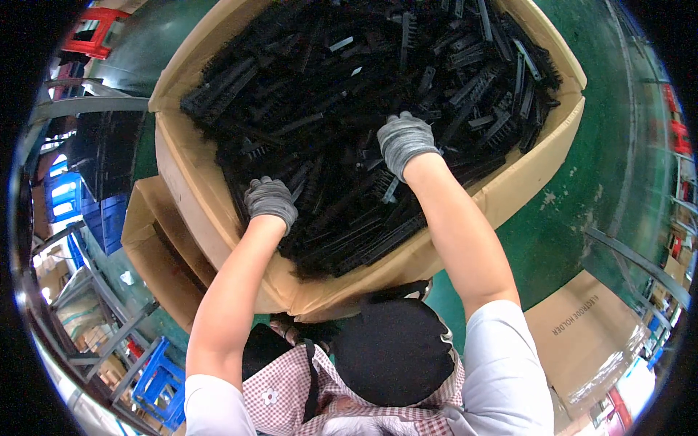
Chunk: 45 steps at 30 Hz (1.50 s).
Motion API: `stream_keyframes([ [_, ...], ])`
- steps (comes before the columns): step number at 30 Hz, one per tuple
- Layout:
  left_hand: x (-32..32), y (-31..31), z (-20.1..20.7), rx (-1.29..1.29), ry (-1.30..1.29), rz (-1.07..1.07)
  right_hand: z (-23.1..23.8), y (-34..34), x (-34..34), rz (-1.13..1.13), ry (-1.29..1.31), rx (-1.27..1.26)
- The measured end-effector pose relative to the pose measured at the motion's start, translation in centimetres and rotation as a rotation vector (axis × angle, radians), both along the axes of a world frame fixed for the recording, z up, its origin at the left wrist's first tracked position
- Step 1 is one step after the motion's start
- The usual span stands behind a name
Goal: The person sorts black plastic components by hand, transferring them from a large cardboard box into a smaller one while wearing gloves.
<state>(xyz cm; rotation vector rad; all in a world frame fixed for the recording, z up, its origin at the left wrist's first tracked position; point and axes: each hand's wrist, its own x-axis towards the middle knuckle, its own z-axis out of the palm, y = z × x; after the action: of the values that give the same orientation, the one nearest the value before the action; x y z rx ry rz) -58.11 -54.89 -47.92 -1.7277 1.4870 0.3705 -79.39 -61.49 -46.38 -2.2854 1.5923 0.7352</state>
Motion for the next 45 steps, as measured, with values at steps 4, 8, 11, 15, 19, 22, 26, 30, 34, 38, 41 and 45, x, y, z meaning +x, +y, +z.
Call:
stream_keyframes([
  [4, 0.1, 0.2, -1.1, 0.002, 0.03, -0.025, 0.5, -0.5, -0.1, -0.003, -0.02, 0.171],
  [8, 0.3, -0.4, 0.2, 0.07, 0.049, -0.041, -1.0, 0.2, -0.3, -0.096, -0.099, 0.036],
  [11, 0.8, 0.2, -1.0, -0.045, 0.061, 0.04, -0.8, 0.3, -0.1, -0.037, -0.082, 0.02],
  [15, 0.9, 0.5, -1.4, -0.084, 0.065, 0.041, 0.3, 0.0, -0.2, 0.011, -0.017, 0.076],
  [19, 1.4, -0.1, -1.5, 0.027, 0.03, -0.035, 1.1, -0.7, -0.2, -0.058, -0.097, 0.003],
  [22, 0.9, -0.4, -0.3, 0.027, 0.034, -0.039, 1.6, -1.1, -1.0, -0.165, -0.305, -0.085],
  [26, 0.5, -0.8, 3.4, 0.092, 0.048, -0.153, 1.5, -1.7, -0.9, -0.331, -0.56, -0.337],
  [30, 1.6, -2.4, 6.8, 0.164, 0.183, 0.014, 1.4, -1.9, -0.7, -0.444, -1.083, -0.807],
  [34, 5.2, -3.1, 10.5, -0.047, 0.607, 0.341, 0.3, -2.7, -1.4, -0.645, -1.371, -0.746],
  [38, 10.1, -1.5, 13.0, -0.262, 1.304, 0.666, 0.8, -2.4, -0.8, -0.612, -1.331, -0.85],
  [41, 14.6, 2.3, 14.4, -0.613, 1.578, 0.976, 1.7, -2.1, -0.2, -0.535, -1.163, -0.907],
  [45, 20.4, 7.7, 16.1, -0.93, 1.957, 1.149, 1.7, -2.0, 0.1, -0.478, -1.15, -0.886],
])
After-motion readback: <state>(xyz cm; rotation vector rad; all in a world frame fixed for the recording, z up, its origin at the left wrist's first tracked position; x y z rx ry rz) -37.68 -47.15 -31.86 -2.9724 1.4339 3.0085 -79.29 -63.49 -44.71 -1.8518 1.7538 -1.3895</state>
